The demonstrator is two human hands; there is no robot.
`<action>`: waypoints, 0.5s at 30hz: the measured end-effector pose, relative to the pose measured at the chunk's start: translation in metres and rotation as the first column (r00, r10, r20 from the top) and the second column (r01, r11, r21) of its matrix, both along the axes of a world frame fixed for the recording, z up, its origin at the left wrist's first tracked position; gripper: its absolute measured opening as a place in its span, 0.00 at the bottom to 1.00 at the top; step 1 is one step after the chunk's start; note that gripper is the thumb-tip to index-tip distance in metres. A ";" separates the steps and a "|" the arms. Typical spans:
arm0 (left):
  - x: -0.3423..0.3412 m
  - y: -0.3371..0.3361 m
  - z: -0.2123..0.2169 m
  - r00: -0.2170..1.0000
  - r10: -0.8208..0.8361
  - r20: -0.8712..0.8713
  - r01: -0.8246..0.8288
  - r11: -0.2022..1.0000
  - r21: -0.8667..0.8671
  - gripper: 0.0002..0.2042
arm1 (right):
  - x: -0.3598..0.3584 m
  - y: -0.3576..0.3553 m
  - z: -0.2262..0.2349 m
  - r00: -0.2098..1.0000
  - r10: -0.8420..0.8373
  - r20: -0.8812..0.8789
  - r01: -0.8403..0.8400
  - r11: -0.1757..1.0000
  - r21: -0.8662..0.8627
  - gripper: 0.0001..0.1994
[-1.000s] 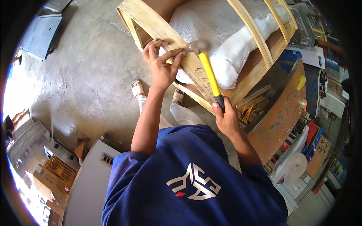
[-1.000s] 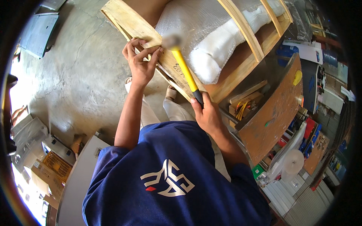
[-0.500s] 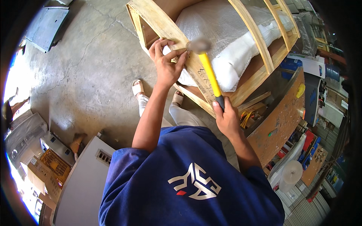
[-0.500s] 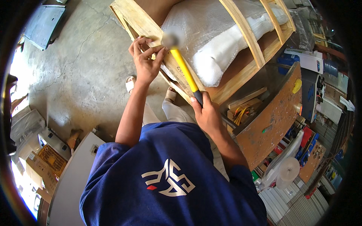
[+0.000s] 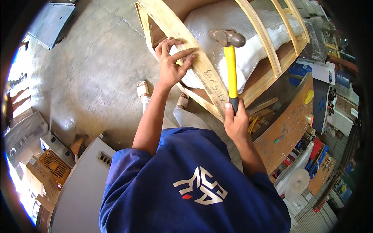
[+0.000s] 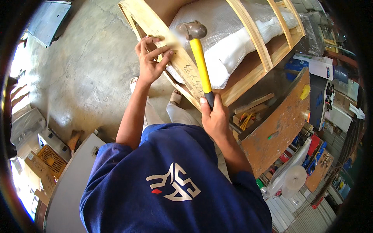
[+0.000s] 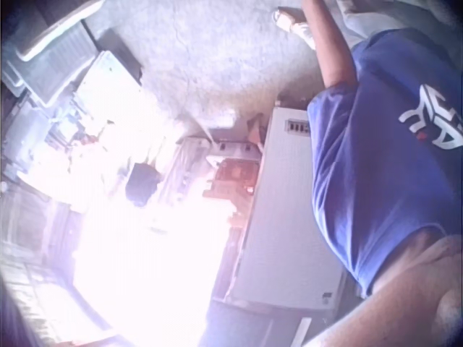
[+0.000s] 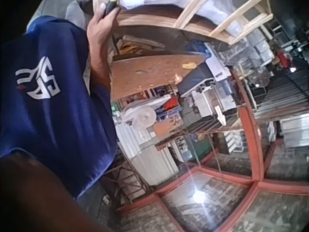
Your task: The person uses a hammer to drive nails into a wooden crate frame that encloses a bubble-wrapped item. They repeatedly position nails and strike them along the crate's edges, occasionally repositioning the crate and retrieving additional nails from a nearby table.
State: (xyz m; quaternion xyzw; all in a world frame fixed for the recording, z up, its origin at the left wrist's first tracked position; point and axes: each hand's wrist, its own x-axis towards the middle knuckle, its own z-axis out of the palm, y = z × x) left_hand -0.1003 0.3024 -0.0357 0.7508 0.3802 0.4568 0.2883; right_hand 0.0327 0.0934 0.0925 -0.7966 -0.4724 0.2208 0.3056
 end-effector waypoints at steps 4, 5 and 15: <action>-0.010 -0.002 0.000 0.996 -0.056 -0.070 0.058 0.998 0.017 0.19 | 0.005 -0.002 -0.012 0.999 0.045 -0.007 -0.045 0.961 -0.272 0.12; -0.010 -0.003 0.001 0.995 -0.064 -0.075 0.066 0.997 0.029 0.20 | 0.004 -0.003 -0.007 1.000 0.025 -0.019 -0.028 0.977 -0.211 0.12; -0.014 -0.002 0.004 0.993 -0.079 -0.085 0.085 0.994 0.071 0.23 | 0.004 -0.007 0.008 0.996 0.060 0.066 -0.045 0.978 -0.202 0.13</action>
